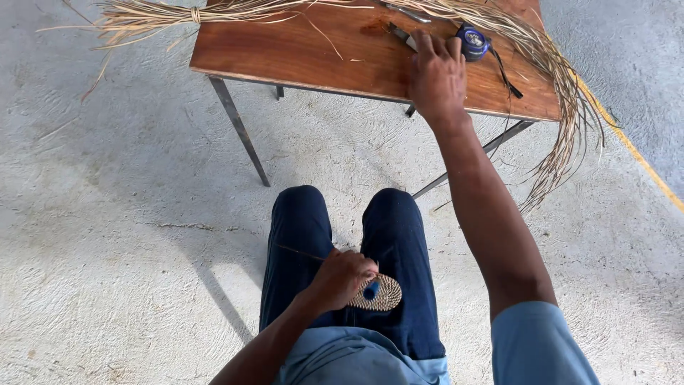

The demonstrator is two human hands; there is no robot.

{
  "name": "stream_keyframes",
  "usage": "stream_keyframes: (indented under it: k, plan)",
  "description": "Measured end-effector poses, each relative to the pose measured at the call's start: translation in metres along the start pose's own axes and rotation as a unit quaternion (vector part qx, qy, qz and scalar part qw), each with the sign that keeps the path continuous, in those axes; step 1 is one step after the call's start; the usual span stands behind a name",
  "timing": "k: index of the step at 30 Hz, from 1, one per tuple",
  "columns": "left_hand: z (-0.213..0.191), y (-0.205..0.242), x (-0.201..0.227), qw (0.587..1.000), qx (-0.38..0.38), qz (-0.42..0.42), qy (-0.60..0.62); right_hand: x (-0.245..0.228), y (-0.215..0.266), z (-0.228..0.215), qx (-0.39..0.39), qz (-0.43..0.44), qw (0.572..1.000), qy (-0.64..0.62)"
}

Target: Manually weaving natural plant fibers into a small structured object.

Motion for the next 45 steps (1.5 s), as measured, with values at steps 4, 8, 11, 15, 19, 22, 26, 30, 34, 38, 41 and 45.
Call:
stream_keyframes:
  k: [4,8,11,15,19,22,26,30,34,38,41,45]
  plan:
    - [0.004,0.000,-0.004,0.994,-0.101,-0.040,-0.028,-0.005,-0.014,-0.002,-0.045,0.017,0.995,0.087]
    - [0.028,0.001,-0.012,0.991,-0.101,-0.040,-0.076,0.014,-0.011,0.008,-0.072,0.058,0.994,0.056]
    - [0.025,0.002,-0.009,0.996,-0.059,-0.034,-0.064,0.019,-0.004,0.005,-0.050,0.053,0.996,0.054]
    - [0.013,0.005,-0.002,0.997,-0.020,-0.026,-0.063,0.018,-0.002,-0.010,-0.029,0.067,0.997,-0.008]
    - [0.017,0.007,-0.010,0.998,0.037,0.010,-0.039,0.055,0.004,-0.036,-0.045,0.134,0.989,-0.045]
    - [0.001,0.009,-0.003,0.997,0.079,0.018,-0.013,0.101,0.012,-0.067,0.011,0.111,0.994,-0.021]
    - [-0.012,0.006,-0.004,0.996,0.087,-0.004,-0.006,0.194,0.037,-0.084,0.094,0.117,0.986,0.071]
    - [-0.026,-0.001,-0.021,0.987,0.157,0.015,-0.005,0.253,0.069,-0.073,0.001,0.159,0.983,0.091]
    - [-0.099,-0.020,-0.018,0.964,0.257,0.058,-0.027,0.218,0.079,-0.086,-0.048,0.151,0.983,0.090]
    - [-0.186,-0.044,-0.012,0.923,0.372,0.071,-0.066,0.210,0.084,-0.090,0.016,0.160,0.986,0.043]
    - [-0.239,-0.075,-0.018,0.885,0.443,0.083,-0.117,0.214,0.083,-0.089,0.028,0.085,0.995,0.038]
    - [-0.290,-0.117,-0.031,0.830,0.513,0.055,-0.211,0.210,0.079,-0.092,0.037,0.089,0.995,-0.016]
Point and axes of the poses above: each hand's wrist, its own y-axis away from the middle knuckle, its own z-axis out of the palm, x = y × z, the point moved 4 cm from there along -y, towards the middle knuckle, and after that the axes turned 13 degrees about -z, right-handed, at the moved point
